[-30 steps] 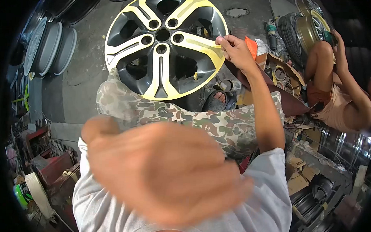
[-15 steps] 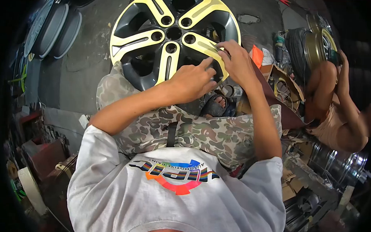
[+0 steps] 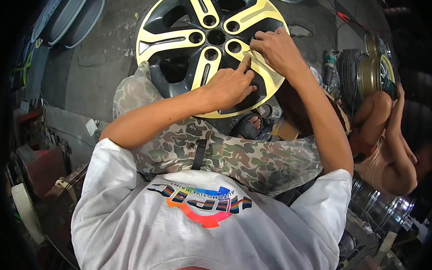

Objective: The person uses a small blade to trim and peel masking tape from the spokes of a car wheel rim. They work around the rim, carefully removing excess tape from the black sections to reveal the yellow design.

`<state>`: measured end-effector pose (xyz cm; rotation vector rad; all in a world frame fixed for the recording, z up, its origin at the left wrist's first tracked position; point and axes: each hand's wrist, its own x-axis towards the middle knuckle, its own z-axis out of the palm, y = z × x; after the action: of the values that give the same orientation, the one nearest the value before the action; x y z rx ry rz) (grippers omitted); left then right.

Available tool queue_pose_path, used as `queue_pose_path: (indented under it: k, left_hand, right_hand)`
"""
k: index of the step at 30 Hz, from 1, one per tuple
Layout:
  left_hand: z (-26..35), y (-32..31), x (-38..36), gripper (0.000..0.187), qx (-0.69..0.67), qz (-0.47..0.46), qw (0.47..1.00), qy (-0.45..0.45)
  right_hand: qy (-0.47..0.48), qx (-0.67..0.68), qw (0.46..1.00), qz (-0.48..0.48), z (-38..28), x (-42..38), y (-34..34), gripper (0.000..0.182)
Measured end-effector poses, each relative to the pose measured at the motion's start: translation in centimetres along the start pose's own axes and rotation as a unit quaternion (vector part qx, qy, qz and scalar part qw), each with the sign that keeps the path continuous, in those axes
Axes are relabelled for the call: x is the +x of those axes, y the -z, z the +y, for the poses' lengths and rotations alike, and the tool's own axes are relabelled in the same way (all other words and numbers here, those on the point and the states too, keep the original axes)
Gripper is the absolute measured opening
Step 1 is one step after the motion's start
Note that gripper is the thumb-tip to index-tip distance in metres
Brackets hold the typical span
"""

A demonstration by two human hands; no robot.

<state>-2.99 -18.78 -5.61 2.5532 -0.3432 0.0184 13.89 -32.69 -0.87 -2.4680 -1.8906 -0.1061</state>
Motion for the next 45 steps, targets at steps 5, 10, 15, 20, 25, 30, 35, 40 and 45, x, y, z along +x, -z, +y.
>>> queue_pose_path:
  k: [5, 10, 15, 20, 25, 30, 35, 40, 45]
  left_hand:
    - [0.0, -0.1, 0.3, 0.039, 0.021, 0.002, 1.0, -0.007]
    - [-0.3, 0.5, 0.5, 0.038, 0.072, -0.034, 0.997, -0.025]
    - [-0.5, 0.4, 0.5, 0.037, 0.068, -0.03, 0.997, -0.026]
    - [-0.8, 0.6, 0.3, 0.035, 0.057, -0.014, 0.998, -0.039]
    - [-1.2, 1.0, 0.3, 0.032, 0.062, -0.02, 0.997, -0.046]
    - [-1.1, 1.2, 0.3, 0.029, 0.058, -0.023, 0.997, -0.044]
    - [-0.9, 1.5, 0.3, 0.029, 0.085, -0.044, 0.994, -0.048]
    - [-1.1, 1.5, 0.2, 0.03, 0.082, -0.045, 0.995, -0.042]
    - [-1.0, 1.8, 0.2, 0.03, 0.054, -0.039, 0.998, -0.022]
  right_hand:
    - [0.022, -0.042, 0.999, -0.006, -0.2, 0.6, 0.4, 0.013]
    - [0.03, -0.038, 0.999, 0.003, 0.2, 0.6, -0.3, 0.013]
    - [0.021, 0.007, 0.998, -0.054, 0.7, 0.7, -0.4, 0.014]
    - [-0.023, 0.117, 0.99, -0.078, 1.0, 0.2, -0.4, 0.014]
    - [-0.035, 0.128, 0.99, -0.044, 1.4, -0.6, -0.8, 0.017]
    - [-0.042, 0.11, 0.992, -0.052, 1.4, -0.8, -0.5, 0.017]
    - [-0.027, 0.099, 0.995, -0.013, 1.5, -1.1, -1.3, 0.017]
    - [-0.039, 0.137, 0.989, -0.034, 1.3, -1.2, -0.9, 0.016]
    - [-0.037, 0.173, 0.984, -0.027, 1.1, -1.8, -1.3, 0.016]
